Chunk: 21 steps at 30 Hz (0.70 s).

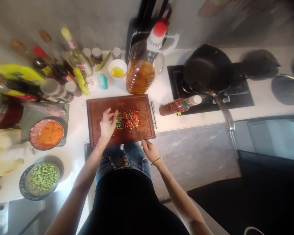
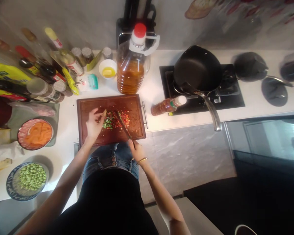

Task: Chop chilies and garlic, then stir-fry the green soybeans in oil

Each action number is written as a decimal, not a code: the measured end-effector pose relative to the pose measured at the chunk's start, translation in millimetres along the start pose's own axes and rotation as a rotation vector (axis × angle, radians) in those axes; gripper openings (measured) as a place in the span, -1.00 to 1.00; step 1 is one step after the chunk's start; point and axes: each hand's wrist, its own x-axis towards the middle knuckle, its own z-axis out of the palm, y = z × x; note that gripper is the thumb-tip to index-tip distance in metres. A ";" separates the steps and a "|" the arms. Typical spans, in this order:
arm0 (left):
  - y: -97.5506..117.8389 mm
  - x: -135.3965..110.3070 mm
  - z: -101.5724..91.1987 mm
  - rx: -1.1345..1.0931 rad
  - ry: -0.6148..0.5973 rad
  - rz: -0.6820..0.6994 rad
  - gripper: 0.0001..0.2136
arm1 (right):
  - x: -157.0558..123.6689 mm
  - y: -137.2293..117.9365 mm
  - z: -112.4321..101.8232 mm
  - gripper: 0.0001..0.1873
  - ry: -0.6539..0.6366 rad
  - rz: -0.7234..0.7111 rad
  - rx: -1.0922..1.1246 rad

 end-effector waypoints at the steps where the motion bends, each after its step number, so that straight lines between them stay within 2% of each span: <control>1: 10.3 -7.6 -9.1 -0.034 0.036 -0.024 -0.59 | -1.0 -2.5 2.3 -0.64 0.082 -0.059 -0.165; 3: 29.7 -26.6 -20.8 -0.063 0.045 -0.036 -0.55 | -2.1 -9.8 7.8 -0.67 0.184 -0.134 -0.440; 5: 43.3 -47.2 -20.1 -0.073 -0.056 -0.002 -0.55 | -2.2 -18.0 14.3 -0.62 0.182 -0.164 -0.597; 8: 48.4 -72.1 0.7 -0.093 -0.264 0.092 -0.62 | -2.9 -27.9 24.0 -0.58 0.154 -0.176 -0.742; 10: 44.4 -80.7 17.7 -0.095 -0.330 0.144 -0.65 | -4.2 -31.6 28.9 -0.58 0.145 -0.186 -0.812; 14: 35.0 -83.7 37.0 -0.067 -0.386 0.210 -0.66 | -7.0 -32.7 33.3 -0.63 0.126 -0.208 -0.885; 17: 31.2 -82.1 40.1 -0.017 -0.415 0.217 -0.65 | -8.3 -30.7 33.7 -0.63 0.119 -0.211 -0.886; 21: 21.0 -75.8 40.7 0.035 -0.391 0.168 -0.64 | -10.8 -26.6 32.4 -0.60 0.136 -0.194 -0.880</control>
